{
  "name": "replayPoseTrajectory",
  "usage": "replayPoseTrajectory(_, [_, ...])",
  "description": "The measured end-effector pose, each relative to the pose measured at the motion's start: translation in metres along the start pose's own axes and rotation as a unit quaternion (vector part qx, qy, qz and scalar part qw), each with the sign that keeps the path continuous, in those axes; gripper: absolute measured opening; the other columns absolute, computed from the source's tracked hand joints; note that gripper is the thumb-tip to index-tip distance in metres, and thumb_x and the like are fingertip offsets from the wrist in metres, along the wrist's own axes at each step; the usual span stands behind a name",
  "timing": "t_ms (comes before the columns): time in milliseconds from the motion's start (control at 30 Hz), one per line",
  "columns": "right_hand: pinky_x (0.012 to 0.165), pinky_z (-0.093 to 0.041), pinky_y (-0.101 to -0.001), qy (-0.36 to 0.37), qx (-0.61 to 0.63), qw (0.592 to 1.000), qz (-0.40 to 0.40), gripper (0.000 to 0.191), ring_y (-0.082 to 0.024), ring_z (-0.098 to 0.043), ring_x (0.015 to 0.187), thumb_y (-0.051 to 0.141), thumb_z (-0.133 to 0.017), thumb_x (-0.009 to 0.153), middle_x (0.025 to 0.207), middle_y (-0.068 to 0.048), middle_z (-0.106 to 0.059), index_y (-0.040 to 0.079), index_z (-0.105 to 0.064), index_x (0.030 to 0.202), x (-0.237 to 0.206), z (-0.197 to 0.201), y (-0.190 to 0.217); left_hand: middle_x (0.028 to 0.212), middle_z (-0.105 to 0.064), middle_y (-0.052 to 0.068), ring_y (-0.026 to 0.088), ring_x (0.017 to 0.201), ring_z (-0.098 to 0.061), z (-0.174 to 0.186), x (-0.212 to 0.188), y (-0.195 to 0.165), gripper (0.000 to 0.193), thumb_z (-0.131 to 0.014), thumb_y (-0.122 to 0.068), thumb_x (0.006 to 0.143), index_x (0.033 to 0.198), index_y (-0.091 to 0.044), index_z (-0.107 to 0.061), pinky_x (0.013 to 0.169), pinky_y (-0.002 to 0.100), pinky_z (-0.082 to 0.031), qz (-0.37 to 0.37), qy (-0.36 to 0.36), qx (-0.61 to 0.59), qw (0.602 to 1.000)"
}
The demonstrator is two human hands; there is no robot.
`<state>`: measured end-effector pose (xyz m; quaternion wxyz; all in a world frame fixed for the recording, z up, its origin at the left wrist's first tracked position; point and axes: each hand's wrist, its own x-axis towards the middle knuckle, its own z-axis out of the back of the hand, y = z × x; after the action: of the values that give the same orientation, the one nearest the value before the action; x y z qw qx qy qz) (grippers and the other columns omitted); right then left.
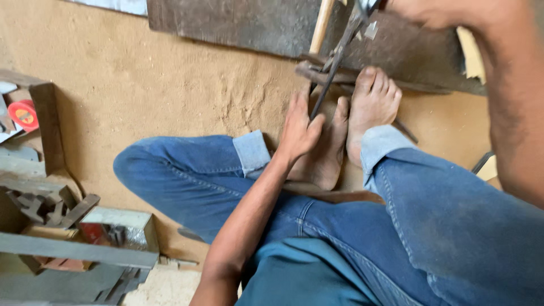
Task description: The person sits on the floor and cuts thin metal sheets into small pieces using large hand shears, one sheet at a time. They position each sheet in the shears, make repeated cuts, and set the cut pieces and scraps aside on the metal plate and floor around them.
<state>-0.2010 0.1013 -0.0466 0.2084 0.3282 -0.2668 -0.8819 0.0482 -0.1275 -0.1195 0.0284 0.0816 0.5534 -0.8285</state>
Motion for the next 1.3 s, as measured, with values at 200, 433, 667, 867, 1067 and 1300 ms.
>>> replayPoseTrajectory(200, [0.044,-0.045,-0.0444,-0.02,-0.102,0.994,-0.047,0.03,-0.027,-0.054,0.043,0.023,-0.062,0.095,0.058,-0.018,-0.058,-0.004,-0.067,0.084,-0.003,0.0,0.032,0.133,-0.049,0.035,0.053,0.123,-0.049,0.0,0.008,0.003,0.083,-0.063,-0.005,0.077,0.154,0.005,-0.033,0.11,0.054,-0.039,0.115,0.049,-0.004,0.992])
replayPoseTrajectory(433, [0.057,-0.052,-0.0427,-0.135,-0.121,0.981,-0.066,0.036,-0.03,-0.059,0.052,0.024,-0.063,0.095,0.055,-0.017,-0.058,-0.005,-0.064,0.073,-0.015,-0.015,0.053,0.112,-0.062,0.024,0.044,0.11,-0.061,0.0,0.02,0.003,0.044,-0.059,-0.008,0.086,0.129,-0.001,-0.053,0.099,0.051,-0.048,0.173,0.058,0.002,0.983])
replayPoseTrajectory(667, [0.059,-0.05,-0.0494,-0.134,-0.07,0.987,-0.056,0.032,-0.039,-0.062,0.061,0.021,-0.071,0.092,0.065,-0.024,-0.058,-0.007,-0.059,0.084,-0.018,-0.025,0.045,0.124,-0.055,0.029,0.05,0.117,-0.052,0.004,0.004,-0.001,0.07,-0.062,-0.005,0.078,0.143,0.006,-0.039,0.102,0.053,-0.043,0.048,0.004,-0.05,0.998])
replayPoseTrajectory(867, [0.068,-0.046,-0.0554,-0.312,-0.197,0.929,0.029,0.023,-0.048,-0.058,0.076,0.004,-0.069,0.077,0.082,-0.026,-0.061,-0.006,-0.058,0.093,-0.013,-0.066,0.019,0.116,-0.063,0.024,0.046,0.111,-0.058,-0.009,0.015,0.015,0.046,-0.06,-0.005,0.082,0.128,-0.002,-0.053,0.097,0.054,-0.046,0.161,0.045,0.042,0.985])
replayPoseTrajectory(1067, [0.08,-0.05,-0.0539,-0.262,-0.084,0.96,0.05,0.019,-0.049,-0.061,0.088,0.003,-0.065,0.085,0.086,-0.027,-0.063,-0.008,-0.059,0.1,-0.017,-0.063,0.013,0.132,-0.056,0.032,0.051,0.129,-0.049,-0.012,0.006,0.021,0.061,-0.065,-0.011,0.085,0.141,0.003,-0.044,0.112,0.054,-0.04,0.098,0.018,-0.002,0.995])
replayPoseTrajectory(1300, [0.064,-0.051,-0.048,-0.252,-0.059,0.964,0.061,0.018,-0.042,-0.064,0.068,0.009,-0.07,0.094,0.076,-0.021,-0.064,-0.006,-0.06,0.096,-0.02,-0.06,0.045,0.14,-0.047,0.039,0.055,0.135,-0.04,-0.008,0.002,0.015,0.076,-0.064,-0.008,0.08,0.148,0.01,-0.035,0.115,0.054,-0.032,0.078,0.037,0.027,0.996])
